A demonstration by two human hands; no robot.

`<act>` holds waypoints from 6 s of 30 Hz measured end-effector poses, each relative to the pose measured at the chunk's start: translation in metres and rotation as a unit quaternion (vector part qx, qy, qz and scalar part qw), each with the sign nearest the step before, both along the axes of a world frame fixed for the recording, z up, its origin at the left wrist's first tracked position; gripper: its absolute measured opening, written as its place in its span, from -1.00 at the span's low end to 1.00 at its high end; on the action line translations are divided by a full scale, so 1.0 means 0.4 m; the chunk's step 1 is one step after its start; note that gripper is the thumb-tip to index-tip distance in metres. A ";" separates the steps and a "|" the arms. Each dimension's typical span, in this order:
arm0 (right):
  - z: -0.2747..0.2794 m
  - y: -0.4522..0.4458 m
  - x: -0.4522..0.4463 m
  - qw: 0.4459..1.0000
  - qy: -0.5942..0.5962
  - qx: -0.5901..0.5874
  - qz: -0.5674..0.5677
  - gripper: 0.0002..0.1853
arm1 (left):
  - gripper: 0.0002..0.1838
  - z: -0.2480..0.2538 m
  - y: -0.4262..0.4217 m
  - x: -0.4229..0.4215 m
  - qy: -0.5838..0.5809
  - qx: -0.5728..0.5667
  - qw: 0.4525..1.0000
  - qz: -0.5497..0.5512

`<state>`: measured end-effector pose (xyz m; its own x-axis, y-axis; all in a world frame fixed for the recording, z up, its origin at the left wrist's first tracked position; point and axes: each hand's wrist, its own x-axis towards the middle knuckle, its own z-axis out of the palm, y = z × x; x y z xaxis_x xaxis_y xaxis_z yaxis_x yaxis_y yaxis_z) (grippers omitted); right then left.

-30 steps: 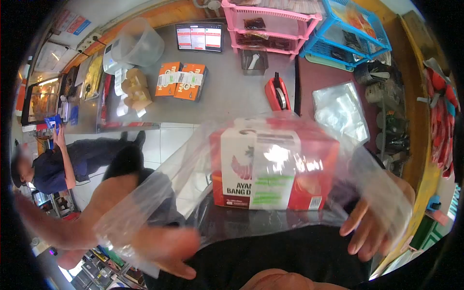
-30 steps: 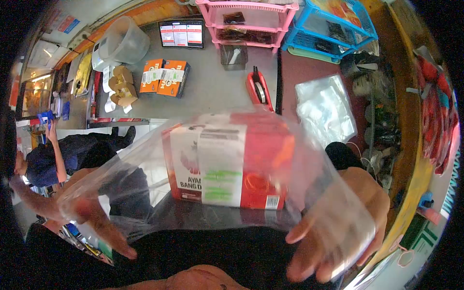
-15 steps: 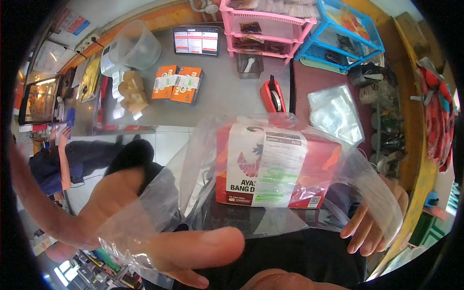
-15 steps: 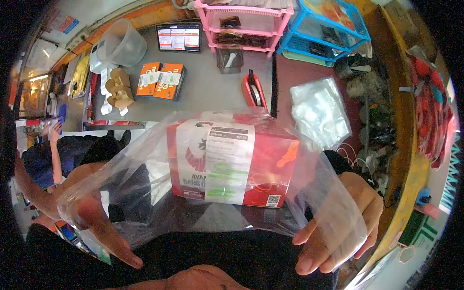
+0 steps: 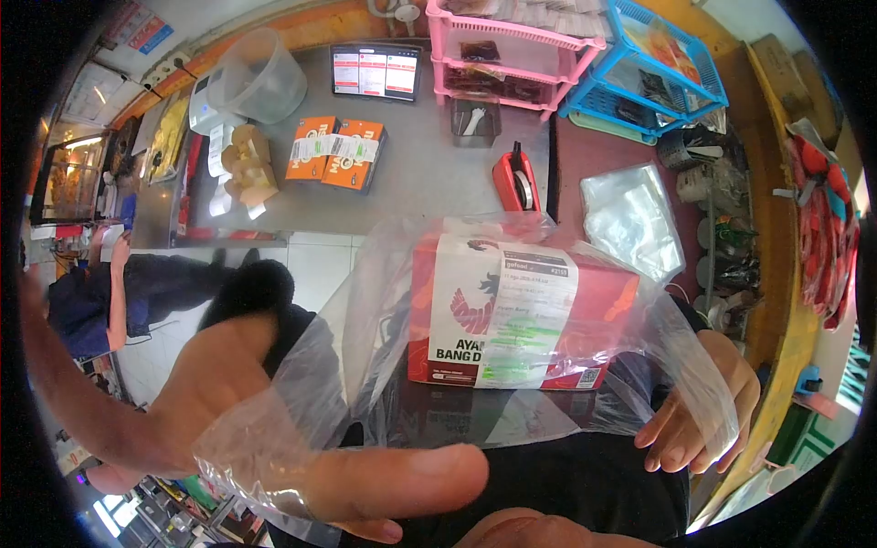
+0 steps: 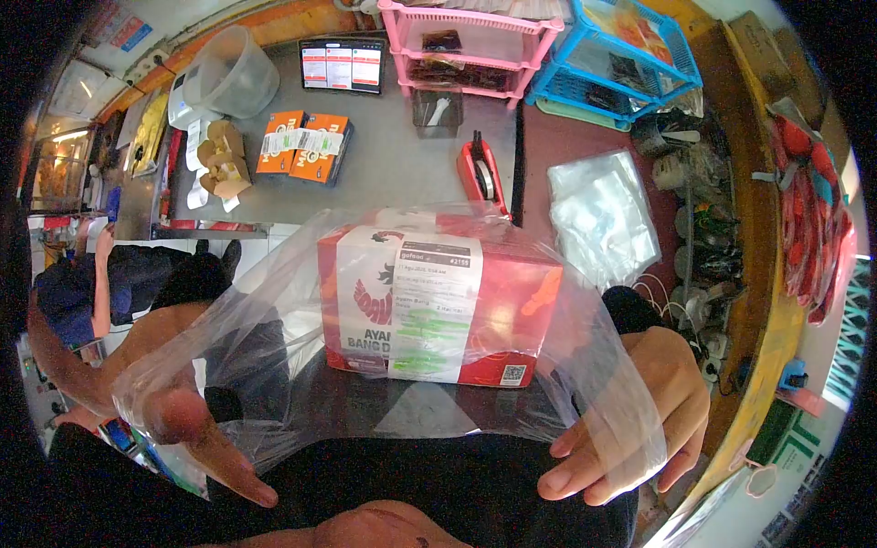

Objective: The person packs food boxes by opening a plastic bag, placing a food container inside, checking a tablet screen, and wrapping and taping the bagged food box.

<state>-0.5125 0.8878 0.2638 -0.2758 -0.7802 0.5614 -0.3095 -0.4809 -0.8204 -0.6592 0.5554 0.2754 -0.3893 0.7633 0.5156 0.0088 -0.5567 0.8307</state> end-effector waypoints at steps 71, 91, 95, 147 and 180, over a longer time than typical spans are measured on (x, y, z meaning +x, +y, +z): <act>-0.869 1.164 0.859 -0.093 -0.202 0.389 -0.894 -0.74 | -0.03 -0.473 0.265 -0.190 -0.231 -0.331 0.848 0.343; -0.899 1.141 0.899 -0.070 -0.267 0.357 -0.892 -0.72 | -0.06 -0.467 0.335 -0.172 -0.187 -0.378 0.843 0.333; -0.861 1.121 0.904 -0.057 -0.264 0.278 -0.922 -0.72 | -0.06 -0.461 0.354 -0.153 -0.186 -0.349 0.835 0.382; -0.279 -0.038 -0.104 0.691 -0.265 -0.042 -0.671 -0.57 | -0.38 -0.339 0.461 -0.024 -0.099 -0.073 0.964 0.236; -0.424 -0.136 -0.429 0.583 0.219 0.767 -0.153 -0.58 | -0.88 -0.656 -0.099 -0.169 -0.247 -0.150 0.925 0.247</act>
